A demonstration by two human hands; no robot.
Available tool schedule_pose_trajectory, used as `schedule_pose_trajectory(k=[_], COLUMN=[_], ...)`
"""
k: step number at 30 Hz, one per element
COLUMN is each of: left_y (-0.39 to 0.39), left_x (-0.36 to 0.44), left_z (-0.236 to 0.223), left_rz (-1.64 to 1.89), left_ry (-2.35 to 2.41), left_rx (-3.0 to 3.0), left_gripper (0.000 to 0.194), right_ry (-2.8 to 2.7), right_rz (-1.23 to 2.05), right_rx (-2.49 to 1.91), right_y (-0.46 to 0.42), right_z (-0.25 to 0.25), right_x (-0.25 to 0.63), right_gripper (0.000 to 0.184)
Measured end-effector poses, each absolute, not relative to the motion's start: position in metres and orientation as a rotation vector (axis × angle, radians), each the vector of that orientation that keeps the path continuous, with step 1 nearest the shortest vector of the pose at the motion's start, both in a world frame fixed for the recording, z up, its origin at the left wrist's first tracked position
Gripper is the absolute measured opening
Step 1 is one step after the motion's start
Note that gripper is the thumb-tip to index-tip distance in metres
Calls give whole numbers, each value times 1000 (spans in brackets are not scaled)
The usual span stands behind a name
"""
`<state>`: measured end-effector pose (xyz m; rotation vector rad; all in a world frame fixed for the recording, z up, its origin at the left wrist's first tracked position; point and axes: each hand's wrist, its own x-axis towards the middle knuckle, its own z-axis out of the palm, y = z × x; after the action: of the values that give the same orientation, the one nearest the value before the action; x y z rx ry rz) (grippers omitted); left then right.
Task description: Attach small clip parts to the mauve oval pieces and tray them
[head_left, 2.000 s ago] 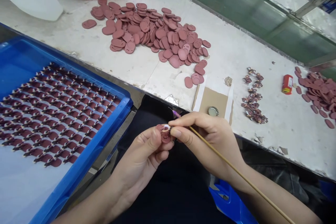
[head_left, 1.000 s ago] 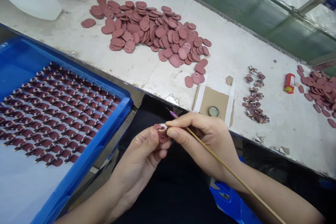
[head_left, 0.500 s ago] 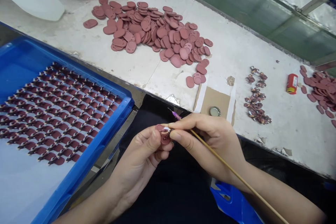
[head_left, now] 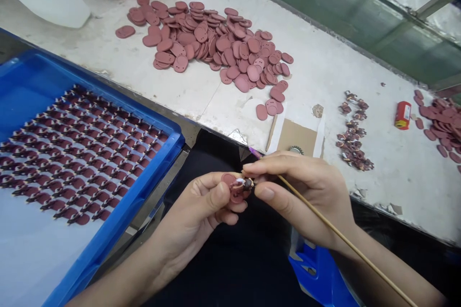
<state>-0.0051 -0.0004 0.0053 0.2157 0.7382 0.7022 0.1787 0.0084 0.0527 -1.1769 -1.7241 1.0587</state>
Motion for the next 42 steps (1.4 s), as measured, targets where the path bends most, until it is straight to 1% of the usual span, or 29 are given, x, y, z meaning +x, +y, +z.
schedule_pose_trajectory(k=[11, 17, 21, 24, 27, 29, 34, 37, 39, 42], left_y=[0, -2, -3, -2, -2, -1, 1, 2, 1, -4], left_x=[-5, -6, -7, -9, -11, -13, -16, -16, -15, -14], left_z=[7, 5, 5, 4, 2, 0, -2, -2, -2, -2], left_rz=[630, 657, 677, 701, 744, 759, 756, 756, 798, 1055], left_ry=[628, 620, 675, 724, 736, 736, 746, 733, 800, 1047], left_rx=[95, 125, 197, 279, 340, 376, 435, 429, 443, 504], left_gripper=[22, 22, 27, 32, 28, 27, 25, 27, 27, 20], right_ry=[-1714, -1705, -1726, -1782, -1856, -1895, -1954, -1955, -1967, -2038], right_rz=[1065, 1071, 1028, 999, 978, 966, 933, 912, 835, 519], right_rx=[-1252, -1227, -1239, -1207, -1135, -1096, -1104, -1084, -1085, -1116], right_y=[12, 11, 9, 6, 4, 4, 8, 10, 9, 6], right_z=[60, 62, 63, 63, 61, 58, 52, 47, 44, 35], right_x=[183, 181, 183, 186, 187, 186, 178, 171, 166, 160], right_gripper=[8, 9, 9, 13, 23, 26, 27, 22, 18, 20])
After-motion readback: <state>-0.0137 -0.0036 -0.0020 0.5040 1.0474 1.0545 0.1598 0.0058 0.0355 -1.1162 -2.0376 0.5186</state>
